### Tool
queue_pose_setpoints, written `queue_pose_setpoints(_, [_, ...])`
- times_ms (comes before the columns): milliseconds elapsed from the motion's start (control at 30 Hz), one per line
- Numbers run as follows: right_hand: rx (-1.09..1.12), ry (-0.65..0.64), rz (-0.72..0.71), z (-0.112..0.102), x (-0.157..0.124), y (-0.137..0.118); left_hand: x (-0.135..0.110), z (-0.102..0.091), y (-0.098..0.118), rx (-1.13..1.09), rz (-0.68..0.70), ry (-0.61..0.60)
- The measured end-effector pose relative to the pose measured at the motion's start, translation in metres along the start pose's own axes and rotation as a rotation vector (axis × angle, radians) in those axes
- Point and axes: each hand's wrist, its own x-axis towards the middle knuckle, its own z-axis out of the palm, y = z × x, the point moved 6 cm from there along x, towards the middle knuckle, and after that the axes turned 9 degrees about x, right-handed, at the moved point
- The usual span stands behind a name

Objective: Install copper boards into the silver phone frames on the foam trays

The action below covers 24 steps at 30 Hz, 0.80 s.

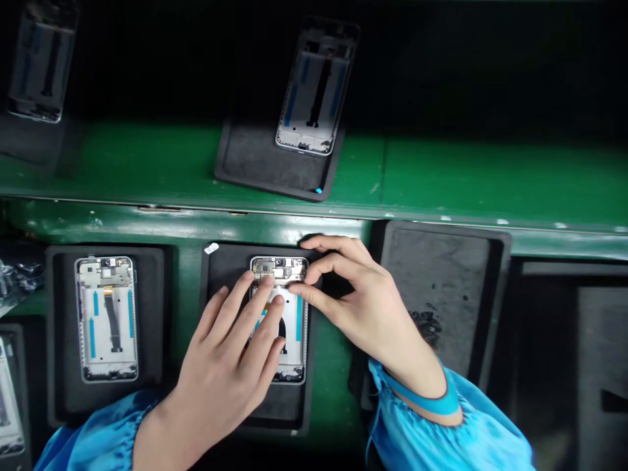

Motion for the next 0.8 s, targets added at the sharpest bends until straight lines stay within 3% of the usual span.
queue_pose_setpoints(100, [0.015, -0.007, 0.003, 0.000, 0.001, 0.001, -0.003, 0.003, -0.001, 0.004, 0.004, -0.044])
queue_pose_setpoints(300, [0.023, -0.012, -0.010, 0.001, 0.003, 0.001, -0.003, -0.007, -0.023, -0.122, -0.108, 0.060])
queue_pose_setpoints(433, [0.011, -0.014, -0.028, 0.002, 0.003, 0.001, 0.006, -0.004, -0.038, -0.125, -0.203, 0.092])
queue_pose_setpoints(800, [-0.006, -0.008, -0.040, 0.005, 0.004, 0.002, 0.019, 0.003, -0.041, -0.075, -0.234, 0.135])
